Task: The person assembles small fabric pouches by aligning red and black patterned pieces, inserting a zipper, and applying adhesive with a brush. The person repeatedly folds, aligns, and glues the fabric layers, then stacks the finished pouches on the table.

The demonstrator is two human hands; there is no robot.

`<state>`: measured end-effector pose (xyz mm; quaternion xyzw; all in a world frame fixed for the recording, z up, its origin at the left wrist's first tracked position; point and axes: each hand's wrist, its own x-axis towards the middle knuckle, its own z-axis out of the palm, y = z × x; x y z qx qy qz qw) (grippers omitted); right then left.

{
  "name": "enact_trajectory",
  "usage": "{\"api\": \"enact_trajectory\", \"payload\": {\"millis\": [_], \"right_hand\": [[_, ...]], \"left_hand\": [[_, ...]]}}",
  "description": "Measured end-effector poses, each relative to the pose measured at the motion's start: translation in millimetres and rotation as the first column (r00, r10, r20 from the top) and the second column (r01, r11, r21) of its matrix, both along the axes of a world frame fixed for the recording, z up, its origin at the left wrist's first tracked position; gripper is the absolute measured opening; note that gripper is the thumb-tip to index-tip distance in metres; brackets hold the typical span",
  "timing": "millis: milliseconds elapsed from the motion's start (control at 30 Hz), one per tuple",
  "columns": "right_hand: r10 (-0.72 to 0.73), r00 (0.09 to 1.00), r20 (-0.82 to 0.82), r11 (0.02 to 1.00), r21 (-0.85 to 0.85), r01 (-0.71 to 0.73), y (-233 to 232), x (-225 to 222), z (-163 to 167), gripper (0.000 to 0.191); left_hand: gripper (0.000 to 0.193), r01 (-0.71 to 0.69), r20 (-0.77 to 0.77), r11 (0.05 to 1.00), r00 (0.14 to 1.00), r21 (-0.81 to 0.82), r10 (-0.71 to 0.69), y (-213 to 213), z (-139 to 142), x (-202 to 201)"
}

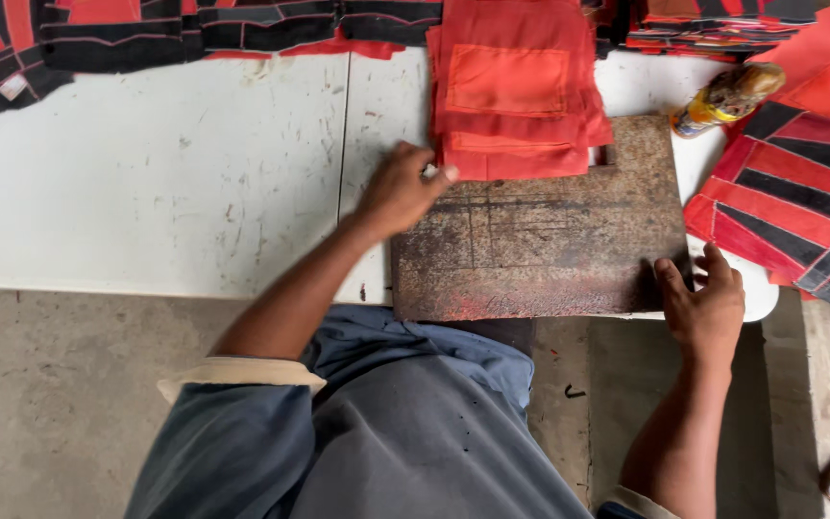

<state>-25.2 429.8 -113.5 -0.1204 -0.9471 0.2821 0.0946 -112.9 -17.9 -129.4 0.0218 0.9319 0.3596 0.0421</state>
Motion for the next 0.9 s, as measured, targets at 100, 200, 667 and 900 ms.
{"api": "enact_trajectory", "payload": {"millis": [100,200,667,900], "right_hand": [[0.104,0.994,0.016,0.917,0.385,-0.102,-5.3,6.4,-2.5,0.08],[0.034,0.998,0.057,0.957,0.286,-0.049,-12.4,6.0,0.7,0.088],[0.164,0.924,0.345,0.939,0.233,-0.254,-119.2,35.2,24.9,0.107],[0.31,0.871,0.382,0.947,-0.04,-0.32,-208.3,45.5,37.5,0.111]], "left_hand": [[0.055,-0.003,-0.322,0.995,0.946,-0.096,-0.028,9.1,-7.3,29.0],[0.056,-0.002,-0.384,0.995,0.923,-0.101,-0.037,-3.2,-8.6,37.0],[0.057,0.109,-0.362,0.976,0.916,-0.187,-0.171,-133.7,-16.3,56.6],[0.054,0.102,-0.337,0.959,0.922,-0.265,-0.192,-224.4,-12.9,65.4]]}}
